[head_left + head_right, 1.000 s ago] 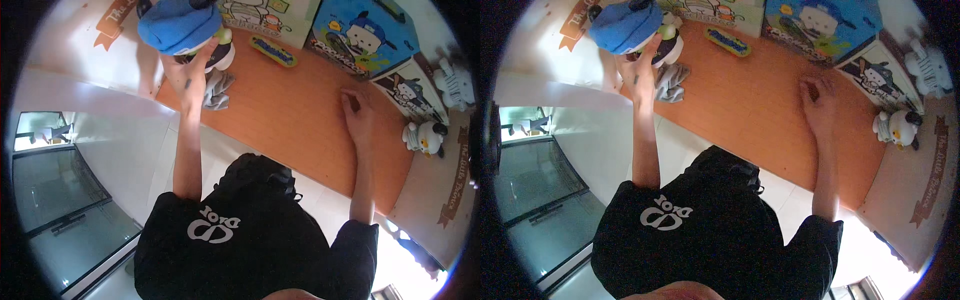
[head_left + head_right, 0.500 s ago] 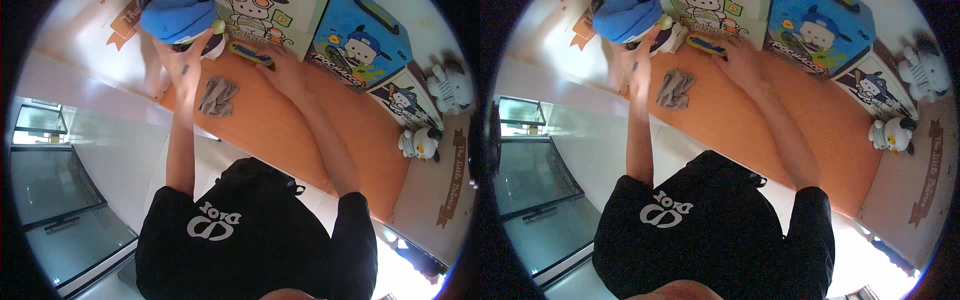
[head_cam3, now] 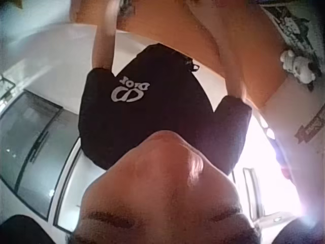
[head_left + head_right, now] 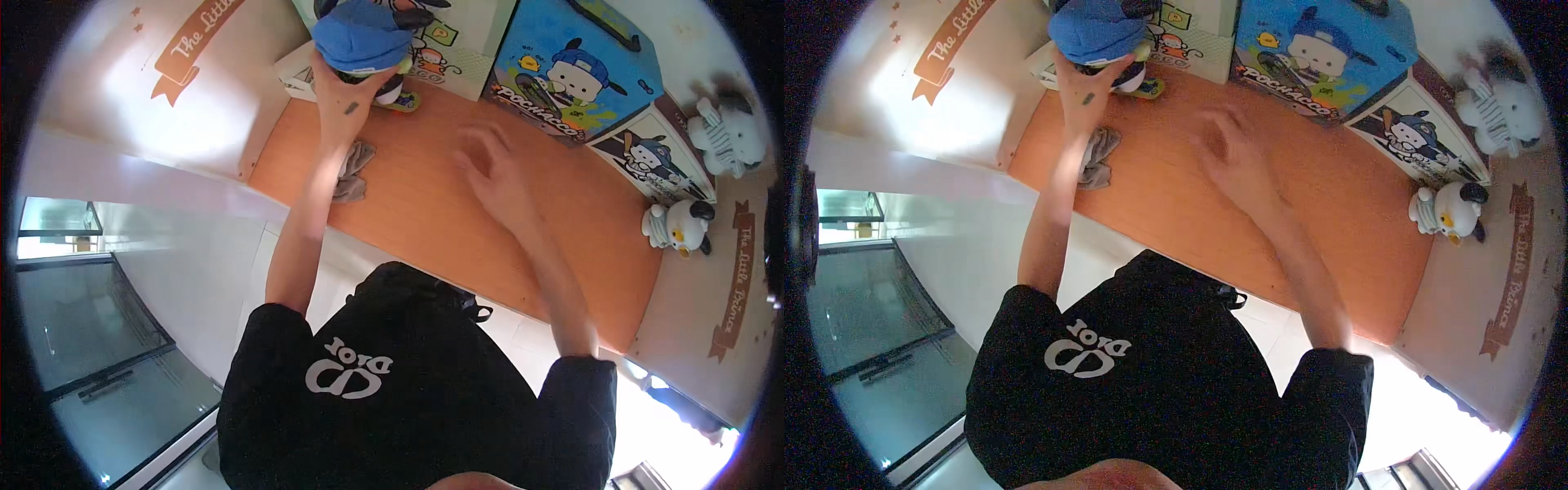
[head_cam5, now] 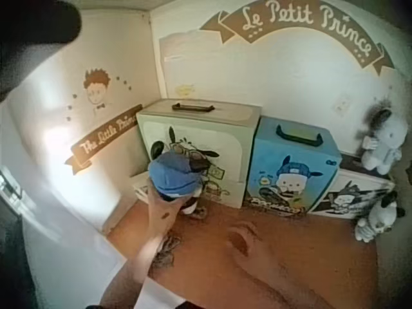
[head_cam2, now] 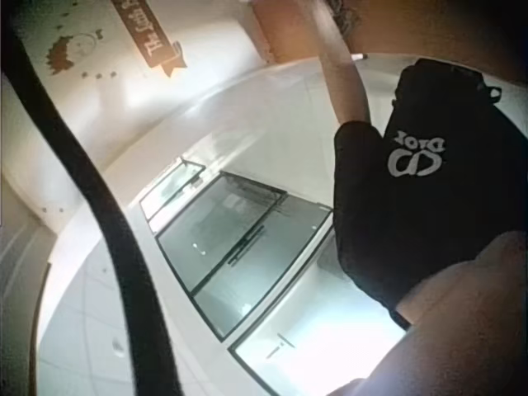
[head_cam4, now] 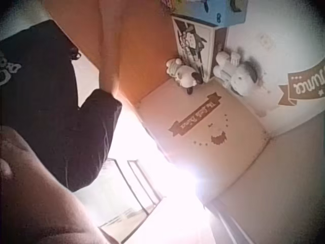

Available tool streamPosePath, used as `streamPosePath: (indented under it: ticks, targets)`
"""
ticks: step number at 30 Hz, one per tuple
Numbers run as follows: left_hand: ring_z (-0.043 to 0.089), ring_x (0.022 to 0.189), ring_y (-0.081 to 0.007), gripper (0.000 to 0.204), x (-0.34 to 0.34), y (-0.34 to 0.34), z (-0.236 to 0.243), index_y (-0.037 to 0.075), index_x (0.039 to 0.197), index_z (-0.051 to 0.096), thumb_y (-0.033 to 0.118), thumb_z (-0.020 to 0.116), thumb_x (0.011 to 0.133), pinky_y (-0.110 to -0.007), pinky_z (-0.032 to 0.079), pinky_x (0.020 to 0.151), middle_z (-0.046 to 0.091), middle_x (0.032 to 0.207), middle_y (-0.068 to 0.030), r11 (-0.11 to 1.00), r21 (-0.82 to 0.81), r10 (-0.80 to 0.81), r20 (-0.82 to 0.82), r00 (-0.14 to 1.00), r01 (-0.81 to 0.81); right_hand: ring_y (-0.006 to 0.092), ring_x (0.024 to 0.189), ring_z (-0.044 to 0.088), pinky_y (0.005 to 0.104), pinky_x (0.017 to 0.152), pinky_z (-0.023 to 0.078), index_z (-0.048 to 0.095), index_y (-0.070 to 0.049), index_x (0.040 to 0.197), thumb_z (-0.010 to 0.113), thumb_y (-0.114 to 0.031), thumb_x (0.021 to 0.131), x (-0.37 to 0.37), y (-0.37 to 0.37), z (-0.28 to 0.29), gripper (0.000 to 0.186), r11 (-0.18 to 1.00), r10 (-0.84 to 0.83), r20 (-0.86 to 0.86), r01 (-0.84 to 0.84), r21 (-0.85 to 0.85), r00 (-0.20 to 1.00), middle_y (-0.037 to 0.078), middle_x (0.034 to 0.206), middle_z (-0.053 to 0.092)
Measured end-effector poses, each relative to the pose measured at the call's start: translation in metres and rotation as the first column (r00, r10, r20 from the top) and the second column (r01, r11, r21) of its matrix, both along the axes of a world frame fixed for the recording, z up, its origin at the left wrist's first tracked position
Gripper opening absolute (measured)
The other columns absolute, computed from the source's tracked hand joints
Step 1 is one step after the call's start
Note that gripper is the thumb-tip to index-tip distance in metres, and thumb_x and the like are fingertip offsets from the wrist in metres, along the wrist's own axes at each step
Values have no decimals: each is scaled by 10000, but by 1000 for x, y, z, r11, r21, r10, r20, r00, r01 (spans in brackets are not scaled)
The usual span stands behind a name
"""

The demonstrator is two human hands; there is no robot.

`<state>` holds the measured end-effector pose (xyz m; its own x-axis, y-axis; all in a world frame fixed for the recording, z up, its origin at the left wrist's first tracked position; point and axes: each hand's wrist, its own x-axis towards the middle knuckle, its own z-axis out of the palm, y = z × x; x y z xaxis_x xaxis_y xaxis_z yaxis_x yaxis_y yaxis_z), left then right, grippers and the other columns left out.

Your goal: Wiping a table surface and several small objects using a cleaning cloth.

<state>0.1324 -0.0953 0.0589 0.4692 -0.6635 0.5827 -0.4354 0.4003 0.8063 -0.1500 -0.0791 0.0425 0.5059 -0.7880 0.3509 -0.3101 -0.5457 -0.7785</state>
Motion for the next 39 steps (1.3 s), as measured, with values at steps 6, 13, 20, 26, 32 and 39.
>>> streamPosePath:
  ticks: [6,13,20,26,32,39]
  targets:
    - [731,1052,-297,861,-9,2,1,-26,1406,478,210,1012,773,-382,598,898,710,1238,-215,995,94,31,77,997,-38,176,962,653,257,800,509,758,-61,1153,668,-4,1018,-45,2,-27,171,988,-153,140,154,6,978,30,1197,693]
    - [720,1114,-308,845,-4,17,14,-41,1490,457,144,954,833,-381,581,963,691,1305,-211,988,60,-145,44,988,142,213,881,643,318,759,530,740,-50,1157,670,-37,1013,-42,-6,-33,161,983,-181,113,179,29,977,78,1093,709]
    - [639,1322,-317,455,-12,134,11,14,1441,649,-18,695,990,-397,516,1105,665,1449,-172,862,496,-88,355,931,-108,164,953,644,260,847,504,745,-44,1159,667,-7,1028,-46,-2,-23,157,945,-234,133,193,263,963,39,1097,693]
    - [647,1290,-316,410,12,158,-31,22,1400,676,-41,613,1000,-414,504,1110,678,1479,-152,900,419,-100,474,875,-124,166,952,644,261,859,506,743,-47,1182,668,-18,1036,-45,-2,-34,167,979,-176,187,152,137,967,40,1092,705]
    - [690,1247,-320,424,90,135,-26,-14,1378,677,-57,586,966,-376,523,1073,708,1459,-142,923,312,-23,627,779,-224,167,955,645,266,868,511,746,-50,1188,655,-30,1046,-36,7,-20,170,980,-163,63,154,122,985,45,1131,721]
    - [717,1052,-232,559,-44,174,-32,133,1396,731,-105,576,915,-337,559,900,698,1482,-84,890,430,-377,510,773,150,173,966,653,274,875,515,759,-55,1178,652,-50,1053,-44,3,-26,164,971,-173,39,164,174,984,47,1151,733]
